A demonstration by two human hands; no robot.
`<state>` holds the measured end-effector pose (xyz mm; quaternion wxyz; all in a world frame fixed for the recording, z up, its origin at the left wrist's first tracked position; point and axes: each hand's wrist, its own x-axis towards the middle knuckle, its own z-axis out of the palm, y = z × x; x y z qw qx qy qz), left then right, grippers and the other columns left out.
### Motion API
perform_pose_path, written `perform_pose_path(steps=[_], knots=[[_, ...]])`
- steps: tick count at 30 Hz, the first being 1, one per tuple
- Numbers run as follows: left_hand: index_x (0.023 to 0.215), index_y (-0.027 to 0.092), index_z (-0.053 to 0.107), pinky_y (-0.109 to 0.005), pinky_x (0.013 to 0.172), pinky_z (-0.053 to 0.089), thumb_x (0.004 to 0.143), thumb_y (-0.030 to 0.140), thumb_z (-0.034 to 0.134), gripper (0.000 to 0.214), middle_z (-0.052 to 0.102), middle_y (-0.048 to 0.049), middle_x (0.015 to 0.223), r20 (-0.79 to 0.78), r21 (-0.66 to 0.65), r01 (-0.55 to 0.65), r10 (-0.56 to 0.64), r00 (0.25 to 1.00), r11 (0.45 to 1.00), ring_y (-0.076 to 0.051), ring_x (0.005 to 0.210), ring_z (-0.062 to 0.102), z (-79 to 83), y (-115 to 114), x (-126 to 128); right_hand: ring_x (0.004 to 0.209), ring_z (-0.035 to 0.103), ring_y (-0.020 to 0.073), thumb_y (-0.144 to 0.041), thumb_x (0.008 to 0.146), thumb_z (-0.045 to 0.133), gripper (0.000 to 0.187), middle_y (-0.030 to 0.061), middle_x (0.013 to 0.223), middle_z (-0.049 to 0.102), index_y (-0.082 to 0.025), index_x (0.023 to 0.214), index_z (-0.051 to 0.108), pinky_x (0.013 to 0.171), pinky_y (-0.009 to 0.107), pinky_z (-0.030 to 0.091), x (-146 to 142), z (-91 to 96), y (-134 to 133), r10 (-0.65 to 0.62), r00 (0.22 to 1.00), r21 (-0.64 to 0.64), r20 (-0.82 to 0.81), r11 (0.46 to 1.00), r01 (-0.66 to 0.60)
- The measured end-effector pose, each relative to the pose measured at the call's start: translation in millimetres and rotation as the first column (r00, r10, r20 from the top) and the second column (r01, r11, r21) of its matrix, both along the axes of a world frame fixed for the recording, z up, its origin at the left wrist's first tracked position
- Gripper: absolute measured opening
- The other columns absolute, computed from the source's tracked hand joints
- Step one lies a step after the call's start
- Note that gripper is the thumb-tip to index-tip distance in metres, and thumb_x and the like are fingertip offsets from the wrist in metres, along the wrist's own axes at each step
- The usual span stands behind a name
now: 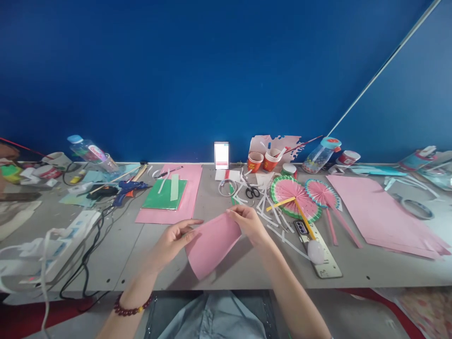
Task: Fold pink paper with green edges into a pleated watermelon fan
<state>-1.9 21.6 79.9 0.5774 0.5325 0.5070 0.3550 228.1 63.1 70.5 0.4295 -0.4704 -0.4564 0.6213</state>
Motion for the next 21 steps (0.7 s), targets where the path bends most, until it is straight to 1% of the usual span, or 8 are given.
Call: perform_pose_path(steps=[1,3,5,8,11,15,18,21], knots=[[0.108,0.016,0.066,-0.023,0.064,0.046,0.072,0.040,0.069,0.043,0.069,-0.0053,0.079,0.016,-0.011,-0.069,0.069,0.997,0.998,-0.016,0.074,0.062,-4.7,1,-1,0.051,0.046,0.0080,-0.052,0.065,0.073,0.037,-0.0021,0.059,0.058,-0.016,0.071,0.065,0.050,0.021,0.033,1,-1.5,0,-0.045,0.999,0.002,0.004,0.999,0.045],[0.101,0.013,0.068,-0.023,0.062,0.047,0.069,0.043,0.071,0.044,0.070,-0.0064,0.077,0.069,-0.056,-0.170,0.173,0.982,0.984,-0.016,0.069,0.061,-12.2,3,-3,0.052,0.046,0.0084,-0.052,0.063,0.074,0.038,-0.0013,0.059,0.059,-0.015,0.071,0.067,0.050,0.021,0.032,2,-4.7,0,-0.114,0.993,0.006,0.030,0.993,0.114],[0.097,0.013,0.068,-0.024,0.061,0.048,0.065,0.045,0.073,0.046,0.070,-0.0069,0.075,0.112,-0.109,-0.228,0.240,0.964,0.967,-0.016,0.068,0.062,-16.5,5,-2,0.053,0.046,0.0092,-0.052,0.062,0.074,0.040,-0.0002,0.060,0.060,-0.014,0.072,0.069,0.051,0.022,0.032,3,-8.5,1,-0.144,0.988,0.010,0.053,0.990,0.143],[0.093,0.014,0.069,-0.026,0.066,0.050,0.059,0.043,0.078,0.046,0.071,-0.0060,0.077,0.164,-0.165,-0.283,0.309,0.937,0.945,-0.016,0.069,0.063,-19.7,6,0,0.055,0.046,0.0101,-0.052,0.062,0.074,0.041,0.0012,0.062,0.060,-0.013,0.075,0.069,0.051,0.022,0.032,4,-14.4,1,-0.159,0.986,0.012,0.058,0.987,0.159],[0.089,0.014,0.070,-0.026,0.066,0.051,0.057,0.042,0.079,0.043,0.071,-0.0052,0.073,0.212,-0.206,-0.305,0.346,0.914,0.930,-0.015,0.066,0.063,-23.8,7,2,0.053,0.044,0.0087,-0.050,0.064,0.073,0.038,-0.0001,0.058,0.057,-0.013,0.074,0.068,0.048,0.021,0.030,5,-18.0,-1,-0.149,0.988,-0.007,0.040,0.989,0.149],[0.085,0.015,0.072,-0.024,0.059,0.048,0.059,0.040,0.078,0.037,0.071,-0.0052,0.073,0.225,-0.222,-0.301,0.349,0.910,0.927,-0.014,0.063,0.062,-29.1,7,3,0.047,0.040,0.0069,-0.051,0.064,0.073,0.038,-0.0020,0.053,0.052,-0.014,0.068,0.066,0.044,0.021,0.028,6,-18.5,-3,-0.137,0.991,-0.075,-0.005,0.988,0.137],[0.083,0.015,0.073,-0.023,0.056,0.047,0.057,0.039,0.078,0.035,0.071,-0.0048,0.071,0.224,-0.233,-0.301,0.353,0.909,0.925,-0.014,0.060,0.061,-29.1,7,4,0.045,0.041,0.0070,-0.051,0.060,0.075,0.038,-0.0022,0.052,0.052,-0.014,0.063,0.063,0.044,0.021,0.030,7,-18.3,-4,-0.136,0.988,-0.160,-0.068,0.979,0.124],[0.080,0.015,0.073,-0.023,0.055,0.046,0.056,0.040,0.078,0.035,0.070,-0.0045,0.069,0.219,-0.250,-0.311,0.366,0.905,0.917,-0.013,0.059,0.060,-27.4,7,6,0.046,0.045,0.0077,-0.048,0.060,0.077,0.037,-0.0019,0.053,0.053,-0.014,0.060,0.062,0.046,0.020,0.035,8,-19.6,-5,-0.139,0.986,-0.194,-0.096,0.974,0.118]])
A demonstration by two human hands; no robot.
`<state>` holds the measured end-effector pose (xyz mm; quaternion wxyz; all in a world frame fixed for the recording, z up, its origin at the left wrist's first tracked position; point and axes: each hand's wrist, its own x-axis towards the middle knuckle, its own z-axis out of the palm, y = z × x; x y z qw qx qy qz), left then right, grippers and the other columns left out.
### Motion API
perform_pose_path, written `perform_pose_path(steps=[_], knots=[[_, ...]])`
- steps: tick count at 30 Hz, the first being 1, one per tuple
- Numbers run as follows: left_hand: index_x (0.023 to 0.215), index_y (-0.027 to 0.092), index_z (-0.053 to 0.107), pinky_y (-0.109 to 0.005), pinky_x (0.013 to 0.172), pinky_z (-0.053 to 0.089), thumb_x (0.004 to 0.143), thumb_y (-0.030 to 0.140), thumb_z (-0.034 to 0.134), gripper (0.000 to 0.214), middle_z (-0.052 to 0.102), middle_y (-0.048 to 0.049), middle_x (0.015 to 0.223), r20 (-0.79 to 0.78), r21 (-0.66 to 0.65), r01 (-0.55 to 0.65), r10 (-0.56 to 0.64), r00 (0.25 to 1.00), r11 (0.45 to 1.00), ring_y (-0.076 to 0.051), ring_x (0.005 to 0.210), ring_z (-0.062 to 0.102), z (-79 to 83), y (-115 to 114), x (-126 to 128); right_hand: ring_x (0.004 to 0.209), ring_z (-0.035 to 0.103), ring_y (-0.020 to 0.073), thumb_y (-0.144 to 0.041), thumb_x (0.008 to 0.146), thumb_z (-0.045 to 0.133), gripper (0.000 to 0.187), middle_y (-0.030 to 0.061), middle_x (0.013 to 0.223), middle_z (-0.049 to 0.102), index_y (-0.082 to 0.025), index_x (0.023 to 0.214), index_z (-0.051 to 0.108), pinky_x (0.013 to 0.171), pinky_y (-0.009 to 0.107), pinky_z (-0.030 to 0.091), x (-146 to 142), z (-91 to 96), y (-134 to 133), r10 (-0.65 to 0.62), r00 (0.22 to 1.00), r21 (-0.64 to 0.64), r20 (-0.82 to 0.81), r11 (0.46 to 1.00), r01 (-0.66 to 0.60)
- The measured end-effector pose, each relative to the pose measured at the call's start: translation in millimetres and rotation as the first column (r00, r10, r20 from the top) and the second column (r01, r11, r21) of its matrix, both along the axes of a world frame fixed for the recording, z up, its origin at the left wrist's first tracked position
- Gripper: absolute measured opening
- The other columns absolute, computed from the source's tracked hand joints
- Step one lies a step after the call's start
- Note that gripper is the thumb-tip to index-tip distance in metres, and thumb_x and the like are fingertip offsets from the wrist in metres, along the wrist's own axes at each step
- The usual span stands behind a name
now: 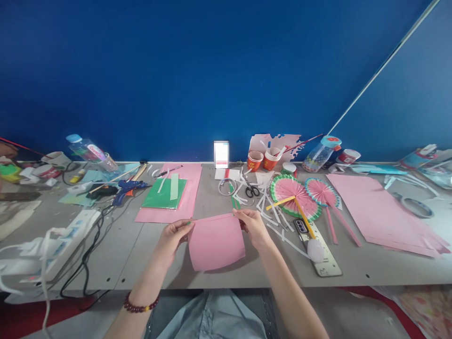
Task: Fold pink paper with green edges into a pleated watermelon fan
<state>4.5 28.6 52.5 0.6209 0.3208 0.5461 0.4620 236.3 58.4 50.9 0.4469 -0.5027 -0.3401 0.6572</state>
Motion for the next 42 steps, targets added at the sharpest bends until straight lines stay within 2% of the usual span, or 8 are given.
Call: perform_pose_path(steps=[14,20,23,26,28,30,36,42], knots=[[0.076,0.017,0.069,-0.021,0.055,0.046,0.059,0.043,0.075,0.032,0.067,-0.0015,0.069,-0.066,0.019,-0.023,0.025,0.998,1.000,-0.012,0.061,0.059,-6.3,2,-4,0.062,0.057,0.0128,-0.047,0.064,0.074,0.036,0.0038,0.070,0.067,-0.014,0.078,0.073,0.059,0.025,0.046,7,-9.7,1,0.122,0.983,0.131,0.138,0.981,-0.141],[0.075,0.016,0.066,-0.022,0.057,0.045,0.071,0.035,0.066,0.019,0.063,-0.0015,0.068,-0.414,0.238,0.186,-0.074,0.907,0.953,-0.012,0.061,0.057,5.3,12,-10,0.061,0.057,0.0136,-0.040,0.072,0.067,0.025,0.0009,0.065,0.063,-0.016,0.076,0.069,0.058,0.026,0.046,9,-2.6,11,0.167,0.889,0.233,0.427,0.930,-0.286],[0.078,0.017,0.064,-0.025,0.064,0.046,0.079,0.025,0.057,0.011,0.064,-0.0030,0.079,-0.613,0.478,0.324,0.046,0.789,0.816,-0.013,0.068,0.057,24.8,16,-10,0.069,0.060,0.0167,-0.031,0.077,0.062,0.015,0.0031,0.075,0.067,-0.019,0.080,0.069,0.065,0.030,0.047,10,16.9,11,-0.035,0.768,0.441,0.640,0.835,-0.329],[0.083,0.019,0.062,-0.028,0.074,0.046,0.082,0.017,0.052,0.010,0.062,-0.0033,0.082,-0.680,0.681,0.413,0.314,0.663,0.604,-0.015,0.077,0.056,40.6,14,-11,0.082,0.060,0.0189,-0.024,0.084,0.054,0.016,0.0038,0.083,0.068,-0.023,0.090,0.069,0.077,0.034,0.047,11,37.4,5,-0.295,0.647,0.655,0.703,0.623,-0.428],[0.085,0.019,0.060,-0.030,0.076,0.045,0.082,0.013,0.053,0.010,0.062,-0.0035,0.082,-0.696,0.715,0.493,0.437,0.569,0.495,-0.016,0.080,0.055,40.2,9,-12,0.088,0.059,0.0192,-0.019,0.086,0.051,0.018,0.0041,0.088,0.069,-0.024,0.090,0.068,0.082,0.035,0.046,11,40.3,-2,-0.410,0.588,0.712,0.697,0.492,-0.501],[0.085,0.019,0.059,-0.031,0.075,0.044,0.081,0.009,0.053,0.012,0.062,-0.0040,0.081,-0.746,0.662,0.585,0.483,0.458,0.468,-0.018,0.081,0.054,27.9,1,-11,0.088,0.058,0.0188,-0.016,0.087,0.050,0.019,0.0048,0.091,0.069,-0.023,0.089,0.067,0.084,0.035,0.045,9,29.6,-10,-0.479,0.534,0.717,0.696,0.437,-0.543],[0.094,0.018,0.060,-0.033,0.075,0.044,0.086,0.009,0.046,0.018,0.061,-0.0069,0.088,-0.902,0.381,0.718,0.406,0.149,0.582,-0.020,0.085,0.055,-42.1,-25,-2,0.079,0.061,0.0173,-0.015,0.090,0.044,0.022,0.0056,0.084,0.067,-0.020,0.087,0.065,0.072,0.029,0.049,2,-43.1,-33,-0.367,0.451,0.582,0.813,0.535,-0.613],[0.097,0.018,0.063,-0.033,0.075,0.046,0.087,0.008,0.047,0.021,0.062,-0.0058,0.090,-0.936,0.321,0.756,0.314,0.161,0.570,-0.020,0.086,0.056,-62.7,-32,-3,0.081,0.061,0.0190,-0.015,0.088,0.050,0.017,0.0041,0.083,0.069,-0.021,0.084,0.066,0.073,0.031,0.048,7,-61.9,-42,-0.235,0.440,0.485,0.867,0.601,-0.635]])
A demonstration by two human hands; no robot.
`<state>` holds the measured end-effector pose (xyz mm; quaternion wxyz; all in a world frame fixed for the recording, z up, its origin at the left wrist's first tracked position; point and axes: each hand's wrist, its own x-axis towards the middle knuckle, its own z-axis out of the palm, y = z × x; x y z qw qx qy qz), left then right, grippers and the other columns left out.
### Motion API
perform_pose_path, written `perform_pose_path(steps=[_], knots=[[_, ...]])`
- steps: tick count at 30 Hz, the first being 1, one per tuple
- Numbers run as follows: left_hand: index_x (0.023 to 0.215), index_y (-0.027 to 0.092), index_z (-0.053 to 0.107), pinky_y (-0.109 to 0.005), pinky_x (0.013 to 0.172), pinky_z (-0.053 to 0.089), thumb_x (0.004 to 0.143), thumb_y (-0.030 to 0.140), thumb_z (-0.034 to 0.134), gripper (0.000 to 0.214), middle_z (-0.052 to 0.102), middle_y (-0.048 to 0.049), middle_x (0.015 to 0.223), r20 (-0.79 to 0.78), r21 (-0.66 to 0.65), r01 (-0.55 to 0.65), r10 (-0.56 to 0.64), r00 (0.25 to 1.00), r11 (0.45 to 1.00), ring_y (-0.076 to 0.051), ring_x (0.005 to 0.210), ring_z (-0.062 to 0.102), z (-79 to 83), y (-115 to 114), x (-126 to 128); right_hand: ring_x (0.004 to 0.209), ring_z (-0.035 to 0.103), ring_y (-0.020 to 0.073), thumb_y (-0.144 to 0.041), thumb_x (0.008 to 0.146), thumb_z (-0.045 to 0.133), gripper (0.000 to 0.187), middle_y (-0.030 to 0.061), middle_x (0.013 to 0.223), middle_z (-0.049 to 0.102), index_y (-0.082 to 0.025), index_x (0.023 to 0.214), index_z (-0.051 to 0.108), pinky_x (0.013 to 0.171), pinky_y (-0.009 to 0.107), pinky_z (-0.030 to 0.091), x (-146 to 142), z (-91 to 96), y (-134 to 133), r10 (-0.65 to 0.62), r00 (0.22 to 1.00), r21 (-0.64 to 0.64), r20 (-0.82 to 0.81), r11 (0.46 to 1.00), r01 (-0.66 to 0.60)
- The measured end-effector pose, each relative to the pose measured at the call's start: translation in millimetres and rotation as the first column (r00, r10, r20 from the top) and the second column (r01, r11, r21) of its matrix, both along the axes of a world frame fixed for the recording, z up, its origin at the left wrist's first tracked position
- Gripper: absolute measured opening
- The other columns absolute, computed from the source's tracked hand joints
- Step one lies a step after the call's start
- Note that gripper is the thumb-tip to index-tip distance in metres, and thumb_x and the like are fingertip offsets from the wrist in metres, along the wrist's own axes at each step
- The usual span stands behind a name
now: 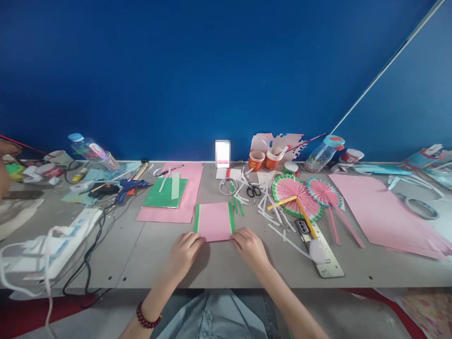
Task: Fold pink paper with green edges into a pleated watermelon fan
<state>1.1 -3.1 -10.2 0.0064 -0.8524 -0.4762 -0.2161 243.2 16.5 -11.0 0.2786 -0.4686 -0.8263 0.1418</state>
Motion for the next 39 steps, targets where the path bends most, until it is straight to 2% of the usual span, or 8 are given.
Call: perform_pose_path(steps=[3,7,14,18,21,24,30,39], knots=[[0.095,0.020,0.064,-0.032,0.075,0.047,0.087,0.009,0.048,0.021,0.063,-0.0052,0.089,0.055,-0.072,-0.020,0.024,0.998,0.997,-0.019,0.086,0.057,1.7,4,-2,0.083,0.059,0.0208,-0.018,0.087,0.053,0.016,0.0046,0.084,0.069,-0.022,0.083,0.068,0.075,0.032,0.046,1,5.8,2,-0.013,1.000,-0.073,-0.014,0.997,0.012],[0.091,0.022,0.067,-0.031,0.074,0.047,0.087,0.013,0.050,0.019,0.064,-0.0034,0.086,0.155,-0.246,-0.018,0.057,0.986,0.969,-0.018,0.084,0.059,3.2,13,-5,0.086,0.058,0.0206,-0.015,0.086,0.050,0.021,0.0055,0.084,0.068,-0.021,0.080,0.070,0.078,0.032,0.045,1,7.6,10,-0.051,0.995,-0.230,-0.091,0.973,0.029],[0.081,0.021,0.069,-0.029,0.077,0.047,0.084,0.019,0.055,0.015,0.068,-0.0036,0.086,0.389,-0.514,0.084,0.144,0.910,0.853,-0.017,0.083,0.063,14.1,33,-8,0.083,0.061,0.0201,-0.018,0.082,0.049,0.022,0.0055,0.083,0.069,-0.020,0.080,0.070,0.077,0.030,0.043,5,15.4,28,-0.045,0.990,-0.432,-0.131,0.901,-0.016],[0.077,0.019,0.070,-0.030,0.076,0.047,0.078,0.019,0.062,0.008,0.068,-0.0050,0.083,0.398,-0.589,0.062,0.222,0.890,0.806,-0.018,0.080,0.063,14.5,40,-7,0.066,0.059,0.0169,-0.020,0.076,0.052,0.017,0.0025,0.069,0.066,-0.019,0.075,0.069,0.063,0.025,0.040,3,26.0,36,-0.098,0.992,-0.520,-0.081,0.853,0.042],[0.079,0.018,0.070,-0.029,0.073,0.046,0.074,0.015,0.063,0.009,0.070,-0.0042,0.080,0.376,-0.653,0.034,0.285,0.882,0.757,-0.018,0.076,0.063,12.6,45,-7,0.063,0.057,0.0155,-0.021,0.072,0.056,0.013,0.0013,0.065,0.064,-0.018,0.072,0.068,0.060,0.024,0.039,3,28.4,40,-0.116,0.990,-0.556,-0.086,0.830,0.049],[0.076,0.018,0.069,-0.029,0.071,0.046,0.072,0.015,0.064,0.007,0.071,-0.0040,0.079,0.363,-0.679,0.032,0.297,0.883,0.733,-0.018,0.074,0.063,12.6,49,-7,0.063,0.057,0.0148,-0.021,0.069,0.059,0.010,0.0012,0.064,0.064,-0.017,0.070,0.068,0.059,0.023,0.039,4,26.9,43,-0.129,0.987,-0.586,-0.093,0.809,0.051],[0.070,0.018,0.067,-0.028,0.071,0.044,0.070,0.015,0.065,0.004,0.070,-0.0034,0.078,0.360,-0.675,0.043,0.279,0.890,0.736,-0.018,0.074,0.062,14.1,51,-7,0.060,0.056,0.0138,-0.021,0.068,0.059,0.010,0.0003,0.061,0.063,-0.017,0.067,0.069,0.056,0.022,0.038,6,25.4,43,-0.133,0.987,-0.602,-0.091,0.797,0.052],[0.070,0.018,0.067,-0.029,0.071,0.044,0.070,0.016,0.064,0.004,0.069,-0.0041,0.079,0.316,-0.663,0.025,0.250,0.915,0.748,-0.018,0.076,0.061,10.8,51,-7,0.060,0.054,0.0134,-0.019,0.068,0.058,0.011,0.0004,0.060,0.061,-0.016,0.064,0.068,0.057,0.022,0.036,6,20.1,39,-0.135,0.986,-0.553,-0.097,0.831,0.059]])
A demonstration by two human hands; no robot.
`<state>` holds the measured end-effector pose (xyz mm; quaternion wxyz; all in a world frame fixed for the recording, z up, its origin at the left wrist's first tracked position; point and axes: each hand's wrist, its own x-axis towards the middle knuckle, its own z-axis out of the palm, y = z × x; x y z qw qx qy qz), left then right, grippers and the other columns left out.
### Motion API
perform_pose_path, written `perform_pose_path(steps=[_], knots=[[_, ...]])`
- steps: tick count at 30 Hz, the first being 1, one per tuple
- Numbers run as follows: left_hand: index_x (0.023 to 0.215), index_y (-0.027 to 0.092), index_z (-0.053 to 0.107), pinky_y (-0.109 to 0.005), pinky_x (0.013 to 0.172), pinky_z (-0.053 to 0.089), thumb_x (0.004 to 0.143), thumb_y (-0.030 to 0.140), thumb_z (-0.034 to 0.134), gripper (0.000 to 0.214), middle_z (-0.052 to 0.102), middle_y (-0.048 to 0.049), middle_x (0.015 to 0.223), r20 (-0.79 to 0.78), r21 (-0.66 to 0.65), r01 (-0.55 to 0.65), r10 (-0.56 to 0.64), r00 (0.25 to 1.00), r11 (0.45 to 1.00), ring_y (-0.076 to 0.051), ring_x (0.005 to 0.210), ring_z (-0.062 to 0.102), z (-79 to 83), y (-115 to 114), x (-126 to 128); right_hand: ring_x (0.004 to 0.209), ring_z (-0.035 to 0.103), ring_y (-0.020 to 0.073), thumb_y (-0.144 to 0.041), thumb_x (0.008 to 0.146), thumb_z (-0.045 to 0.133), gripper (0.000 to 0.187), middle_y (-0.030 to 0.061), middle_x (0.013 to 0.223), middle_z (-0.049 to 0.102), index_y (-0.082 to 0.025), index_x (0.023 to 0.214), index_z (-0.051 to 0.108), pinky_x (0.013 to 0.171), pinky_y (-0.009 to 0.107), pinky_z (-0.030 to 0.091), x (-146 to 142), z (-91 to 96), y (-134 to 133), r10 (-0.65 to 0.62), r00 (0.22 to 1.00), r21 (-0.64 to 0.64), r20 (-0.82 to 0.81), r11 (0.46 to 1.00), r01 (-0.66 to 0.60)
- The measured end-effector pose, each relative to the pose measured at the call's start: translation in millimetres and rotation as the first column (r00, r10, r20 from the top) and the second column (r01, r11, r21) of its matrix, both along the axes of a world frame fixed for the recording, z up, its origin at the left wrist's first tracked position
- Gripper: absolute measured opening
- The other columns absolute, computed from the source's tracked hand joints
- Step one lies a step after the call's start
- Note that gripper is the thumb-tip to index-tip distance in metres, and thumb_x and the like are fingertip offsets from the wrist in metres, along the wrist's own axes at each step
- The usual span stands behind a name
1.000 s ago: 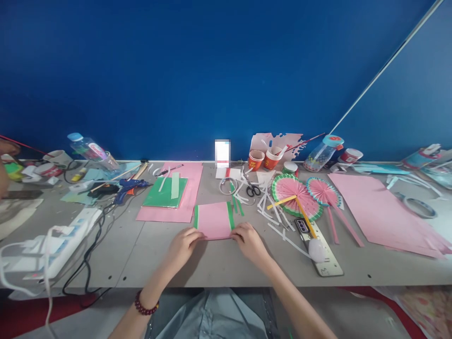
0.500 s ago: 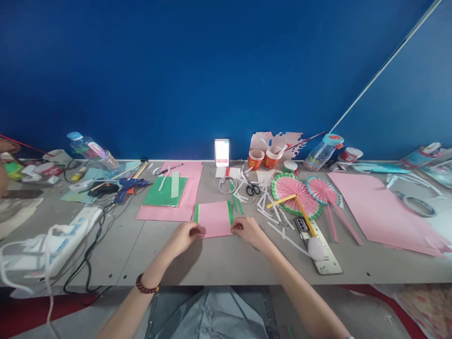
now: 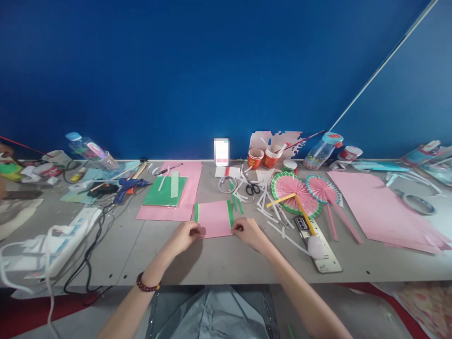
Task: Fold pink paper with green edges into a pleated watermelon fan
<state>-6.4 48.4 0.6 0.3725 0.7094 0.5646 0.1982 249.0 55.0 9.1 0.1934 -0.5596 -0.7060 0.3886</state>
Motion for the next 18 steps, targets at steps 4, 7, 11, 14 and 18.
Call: perform_pose_path(steps=[4,7,11,14,18], knots=[[0.071,0.017,0.065,-0.028,0.067,0.044,0.070,0.016,0.062,0.003,0.067,-0.0025,0.072,0.034,-0.009,0.011,-0.011,0.999,1.000,-0.016,0.069,0.059,-1.5,0.2,0.3,0.062,0.055,0.0141,-0.016,0.068,0.056,0.012,0.0013,0.063,0.063,-0.017,0.065,0.068,0.059,0.023,0.037,-0.2,-4.1,-1.6,0.009,1.000,0.043,-0.016,0.999,-0.008],[0.075,0.017,0.062,-0.026,0.062,0.044,0.070,0.017,0.061,0.005,0.065,-0.0006,0.068,0.091,-0.047,-0.008,0.012,0.996,0.999,-0.014,0.062,0.058,-1.6,0.2,0.3,0.062,0.055,0.0142,-0.016,0.068,0.056,0.012,0.0013,0.063,0.063,-0.017,0.065,0.068,0.059,0.023,0.038,-0.7,-4.1,-1.8,0.011,1.000,0.047,-0.014,0.999,-0.010],[0.076,0.017,0.061,-0.025,0.060,0.043,0.069,0.018,0.062,0.007,0.064,0.0006,0.066,0.088,-0.078,-0.021,0.028,0.996,0.997,-0.014,0.060,0.057,1.0,0.5,0.4,0.061,0.055,0.0141,-0.016,0.068,0.057,0.011,0.0010,0.062,0.063,-0.017,0.065,0.068,0.058,0.023,0.039,-1.1,-3.1,-1.1,0.007,1.000,0.044,-0.007,0.999,-0.006],[0.075,0.017,0.060,-0.024,0.059,0.041,0.068,0.017,0.062,0.007,0.063,0.0013,0.065,0.073,-0.094,-0.013,0.020,0.997,0.995,-0.013,0.060,0.056,2.7,1.0,0.9,0.062,0.055,0.0140,-0.016,0.068,0.057,0.011,0.0010,0.062,0.063,-0.017,0.064,0.068,0.058,0.022,0.038,-1.2,-3.3,-0.9,0.004,1.000,0.044,-0.011,0.999,-0.004],[0.074,0.017,0.059,-0.024,0.059,0.040,0.068,0.014,0.060,0.007,0.062,0.0011,0.065,0.056,-0.079,-0.002,0.007,0.998,0.997,-0.013,0.060,0.056,2.7,1.1,1.5,0.062,0.055,0.0139,-0.016,0.068,0.056,0.012,0.0012,0.062,0.063,-0.017,0.065,0.068,0.058,0.022,0.038,-1.0,-4.7,-1.4,0.006,1.000,0.037,-0.012,0.999,-0.005]])
